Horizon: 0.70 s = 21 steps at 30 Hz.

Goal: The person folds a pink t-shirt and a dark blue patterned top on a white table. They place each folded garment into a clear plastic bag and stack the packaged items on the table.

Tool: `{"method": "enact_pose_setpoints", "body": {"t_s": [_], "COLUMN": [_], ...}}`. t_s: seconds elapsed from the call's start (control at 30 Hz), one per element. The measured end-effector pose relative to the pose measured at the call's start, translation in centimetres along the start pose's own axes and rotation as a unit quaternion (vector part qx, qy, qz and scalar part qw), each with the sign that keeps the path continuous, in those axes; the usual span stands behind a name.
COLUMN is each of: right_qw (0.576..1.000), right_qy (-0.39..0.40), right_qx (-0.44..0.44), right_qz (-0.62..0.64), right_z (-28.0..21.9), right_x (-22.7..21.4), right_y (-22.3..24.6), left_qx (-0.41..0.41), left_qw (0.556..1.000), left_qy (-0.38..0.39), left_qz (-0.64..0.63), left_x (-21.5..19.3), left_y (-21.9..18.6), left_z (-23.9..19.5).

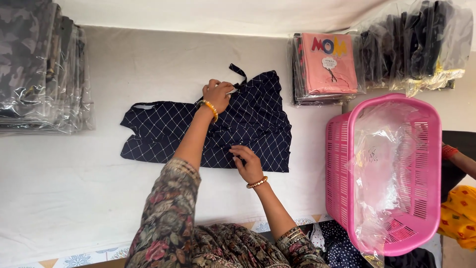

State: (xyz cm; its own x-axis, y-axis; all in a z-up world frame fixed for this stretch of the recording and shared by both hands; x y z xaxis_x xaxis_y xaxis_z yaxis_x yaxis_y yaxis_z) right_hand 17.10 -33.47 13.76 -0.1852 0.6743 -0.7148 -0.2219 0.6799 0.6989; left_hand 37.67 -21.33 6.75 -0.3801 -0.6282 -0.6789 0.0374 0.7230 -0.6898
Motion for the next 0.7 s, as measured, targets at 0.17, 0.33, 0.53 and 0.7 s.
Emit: {"method": "enact_pose_setpoints", "body": {"t_s": [0.17,0.33,0.53,0.7], "right_qw": [0.989,0.974,0.978,0.971], "right_qy": [-0.088,-0.128,-0.137,-0.080], "right_qx": [0.094,0.178,0.151,0.060], "right_qz": [0.075,0.064,-0.047,-0.215], "right_z": [-1.9,-3.5,-5.0,-8.2], "right_x": [-1.9,-3.5,-6.0,-5.7], "right_y": [-4.9,-9.1,-10.8,-8.8], "left_qx": [0.146,0.164,-0.061,-0.093], "left_qw": [0.971,0.984,0.990,0.971], "left_qy": [-0.123,-0.069,-0.030,-0.055], "left_qz": [-0.147,0.020,0.125,0.215], "left_x": [-7.4,-3.4,-2.6,-2.7], "left_y": [-3.3,0.9,10.1,15.1], "left_z": [-13.0,-23.4,-26.8,-28.4]}}
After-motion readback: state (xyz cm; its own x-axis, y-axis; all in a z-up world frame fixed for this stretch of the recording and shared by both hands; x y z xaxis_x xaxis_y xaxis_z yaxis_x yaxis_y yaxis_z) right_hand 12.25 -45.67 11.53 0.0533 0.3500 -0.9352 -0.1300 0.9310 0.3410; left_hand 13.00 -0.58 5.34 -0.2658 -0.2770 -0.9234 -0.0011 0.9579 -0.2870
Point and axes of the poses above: each hand's wrist, its own z-axis towards the middle knuckle, its own x-axis out of the palm, y = z × x, the point moved 9 cm from there along z, towards the middle knuckle, and after that the axes turned 8 degrees about -z, right-handed, at the moved point
